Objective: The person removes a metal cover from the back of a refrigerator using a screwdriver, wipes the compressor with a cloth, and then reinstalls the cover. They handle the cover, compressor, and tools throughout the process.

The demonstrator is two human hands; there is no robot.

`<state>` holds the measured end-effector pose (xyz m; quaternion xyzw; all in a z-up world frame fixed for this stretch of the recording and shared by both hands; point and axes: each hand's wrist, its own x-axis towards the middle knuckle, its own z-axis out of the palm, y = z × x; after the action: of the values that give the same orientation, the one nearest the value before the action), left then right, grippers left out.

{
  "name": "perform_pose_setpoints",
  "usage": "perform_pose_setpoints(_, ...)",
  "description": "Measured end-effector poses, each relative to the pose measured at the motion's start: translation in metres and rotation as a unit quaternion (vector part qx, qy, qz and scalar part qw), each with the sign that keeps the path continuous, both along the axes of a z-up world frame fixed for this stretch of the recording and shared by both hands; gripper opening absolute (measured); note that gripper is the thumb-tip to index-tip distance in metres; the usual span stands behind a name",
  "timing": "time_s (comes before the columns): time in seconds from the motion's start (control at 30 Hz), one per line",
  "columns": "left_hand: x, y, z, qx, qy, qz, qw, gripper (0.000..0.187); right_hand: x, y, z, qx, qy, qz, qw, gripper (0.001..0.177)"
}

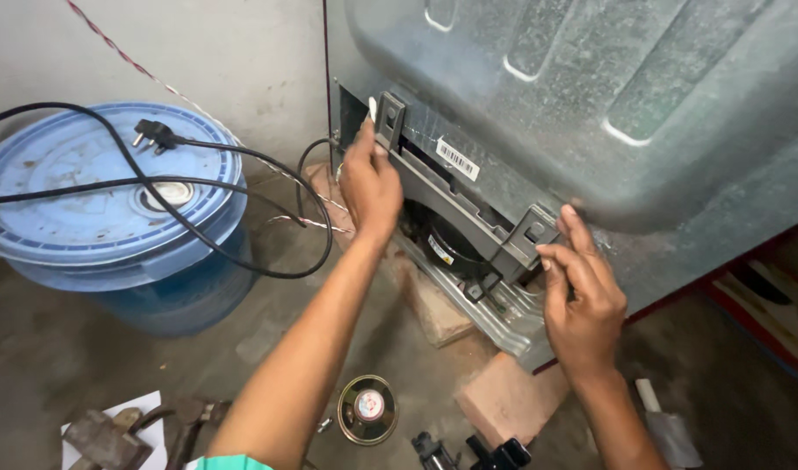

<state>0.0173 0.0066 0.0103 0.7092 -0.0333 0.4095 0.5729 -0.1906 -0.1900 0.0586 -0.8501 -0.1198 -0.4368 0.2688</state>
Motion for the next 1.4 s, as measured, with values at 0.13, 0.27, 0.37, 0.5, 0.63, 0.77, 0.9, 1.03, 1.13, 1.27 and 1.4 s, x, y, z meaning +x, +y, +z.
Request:
perform_pose_setpoints(0.13, 0.021, -0.003, 0.013, -0.029, -0.005, 0.015, 0.999, 0.041, 0.004, 0.001, -0.003, -0.005, 0.011, -0.028, 1.0, 0.015)
perform_pose_setpoints(0.27, 0.037, -0.022, 0.014, 0.043, 0.06, 0.038, 0.997, 0.034, 0.007, -0.002, -0.007, 0.016, 0.015, -0.031, 0.999, 0.016)
perform_pose_setpoints(0.37, 0.046, -0.025, 0.008, 0.043, 0.03, 0.04, 0.998, 0.032, 0.009, -0.004, -0.009, -0.013, -0.002, -0.034, 0.999, 0.018)
perform_pose_setpoints(0.5, 0.046, -0.017, 0.001, -0.073, 0.006, -0.023, 0.997, 0.036, 0.008, -0.001, -0.01, -0.018, -0.006, -0.042, 0.999, 0.018)
perform_pose_setpoints(0.63, 0.046, -0.013, -0.006, -0.081, 0.071, 0.001, 0.994, 0.043, 0.008, -0.006, -0.01, -0.001, 0.027, -0.05, 0.998, 0.016)
perform_pose_setpoints(0.77, 0.053, -0.008, -0.004, -0.07, -0.01, -0.012, 0.997, 0.043, 0.006, -0.009, -0.01, -0.022, 0.012, -0.026, 0.999, 0.017)
perform_pose_setpoints(0.9, 0.057, -0.004, 0.001, -0.05, 0.001, -0.031, 0.998, 0.04, 0.005, -0.007, -0.007, -0.017, 0.024, -0.033, 0.999, 0.017)
perform_pose_setpoints(1.03, 0.057, 0.004, -0.001, -0.003, -0.038, -0.064, 0.997, 0.05, 0.005, -0.006, -0.006, -0.037, 0.016, -0.036, 0.999, 0.017)
perform_pose_setpoints(1.13, 0.062, 0.012, -0.007, 0.048, -0.058, -0.086, 0.993, 0.044, 0.007, -0.005, -0.008, -0.035, 0.019, -0.044, 0.998, 0.016)
perform_pose_setpoints(1.27, 0.07, 0.013, -0.017, 0.098, -0.095, -0.077, 0.988, 0.047, 0.009, 0.0, -0.011, -0.034, 0.013, -0.063, 0.997, 0.013)
perform_pose_setpoints(1.4, 0.073, 0.017, -0.017, 0.14, -0.08, -0.065, 0.985, 0.051, 0.011, 0.003, -0.011, -0.052, -0.002, -0.081, 0.995, 0.012)
